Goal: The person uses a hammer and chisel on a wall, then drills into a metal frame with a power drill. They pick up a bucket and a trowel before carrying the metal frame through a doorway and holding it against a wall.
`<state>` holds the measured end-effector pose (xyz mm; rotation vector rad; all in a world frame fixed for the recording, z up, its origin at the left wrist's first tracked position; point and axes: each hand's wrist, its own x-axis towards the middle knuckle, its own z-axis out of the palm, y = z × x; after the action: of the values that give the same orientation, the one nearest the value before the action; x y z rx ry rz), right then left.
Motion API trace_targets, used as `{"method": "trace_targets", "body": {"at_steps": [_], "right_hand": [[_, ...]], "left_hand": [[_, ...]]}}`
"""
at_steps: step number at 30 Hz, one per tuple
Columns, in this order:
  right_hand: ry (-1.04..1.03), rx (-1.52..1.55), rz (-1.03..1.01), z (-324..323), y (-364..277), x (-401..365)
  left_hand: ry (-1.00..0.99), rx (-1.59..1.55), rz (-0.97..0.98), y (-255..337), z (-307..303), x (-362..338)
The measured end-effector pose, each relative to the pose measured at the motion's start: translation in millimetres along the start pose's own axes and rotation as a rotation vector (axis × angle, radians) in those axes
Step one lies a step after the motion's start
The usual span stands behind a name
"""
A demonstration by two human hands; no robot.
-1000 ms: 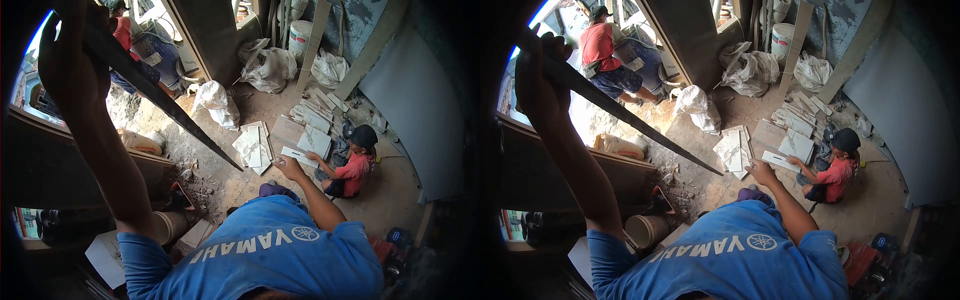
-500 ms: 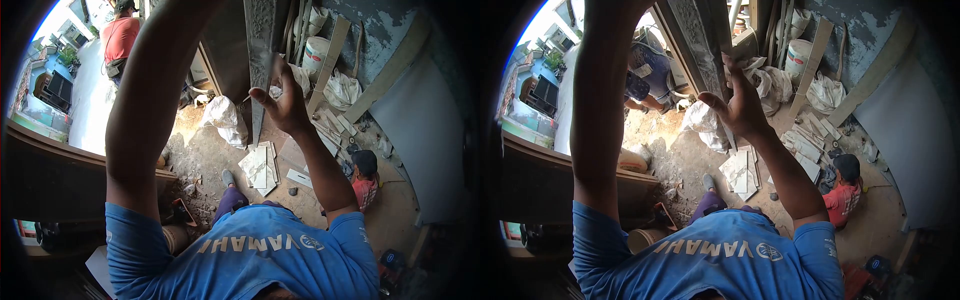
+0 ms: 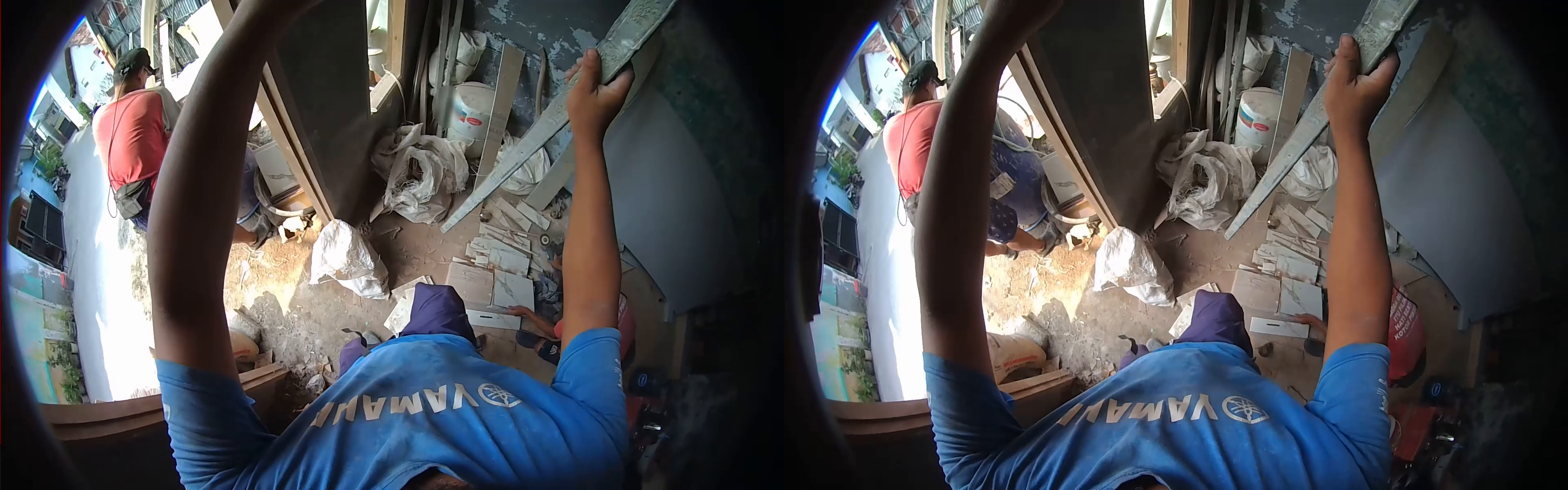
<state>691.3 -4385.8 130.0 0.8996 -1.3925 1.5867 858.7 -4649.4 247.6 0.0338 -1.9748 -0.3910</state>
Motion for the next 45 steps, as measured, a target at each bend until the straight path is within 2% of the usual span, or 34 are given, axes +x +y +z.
{"method": "trace_targets", "body": {"at_steps": [3, 8, 10, 12, 17, 18, 20, 21, 24, 26, 28, 30, 31, 33, 34, 36, 37, 39, 40, 41, 42, 44, 45], "right_hand": [[0.029, -0.081, 0.019, -2, 33, 37], [0.030, -0.120, 0.016, 21, 120, 64], [0.007, -0.233, 0.059, 35, 171, 71], [-0.010, -0.194, 0.078, 55, 232, 77], [0.012, -0.241, 0.031, 103, 456, 102], [0.006, -0.240, 0.058, 113, 492, 113], [0.044, -0.343, -0.018, 129, 555, 124], [0.025, -0.251, 0.085, 141, 567, 139], [-0.020, -0.162, 0.048, 173, 617, 192], [-0.048, -0.087, 0.051, 203, 620, 217], [0.019, -0.104, 0.133, 226, 639, 234], [0.005, -0.074, 0.123, 246, 669, 237], [0.009, -0.091, 0.109, 256, 685, 234], [0.017, -0.075, 0.125, 274, 721, 225], [0.017, -0.070, 0.127, 280, 738, 217], [-0.071, 0.054, 0.169, 291, 776, 196], [-0.069, 0.002, 0.213, 294, 801, 180], [-0.063, -0.046, 0.301, 304, 851, 146], [-0.061, -0.041, 0.358, 310, 868, 125], [-0.013, -0.048, 0.471, 317, 878, 110], [-0.015, -0.088, 0.468, 322, 901, 104], [-0.058, -0.131, 0.520, 337, 897, 118], [-0.131, -0.284, 0.475, 342, 909, 122]], "left_hand": [[0.004, 0.030, 0.091, -59, 31, -4], [-0.022, 0.166, 0.035, -132, 96, 5], [0.077, 0.418, 0.224, -170, 126, 12], [0.101, 0.500, 0.209, -213, 155, 20], [0.192, 0.729, 0.242, -268, 216, 43], [0.190, 0.761, 0.270, -279, 229, 47], [0.148, 0.976, 0.229, -303, 248, 52], [0.137, 1.114, 0.236, -310, 254, 58], [0.110, 1.413, 0.307, -331, 258, 61], [0.100, 1.441, 0.344, -334, 264, 65], [0.116, 1.470, 0.377, -341, 267, 65], [0.102, 1.561, 0.200, -350, 264, 59], [0.094, 1.566, 0.196, -353, 265, 58], [0.138, 1.640, 0.350, -359, 266, 58], [0.137, 1.646, 0.351, -363, 262, 52], [0.142, 1.678, 0.078, -373, 243, 38], [0.161, 1.676, 0.087, -378, 222, 28], [0.118, 1.663, -0.047, -395, 197, 9], [0.171, 1.658, -0.046, -387, 224, 22], [0.145, 1.699, 0.090, -361, 262, 44], [0.114, 1.745, 0.226, -347, 285, 59], [0.156, 1.725, 0.229, -348, 288, 61], [0.135, 1.694, 0.235, -348, 286, 60]]}}
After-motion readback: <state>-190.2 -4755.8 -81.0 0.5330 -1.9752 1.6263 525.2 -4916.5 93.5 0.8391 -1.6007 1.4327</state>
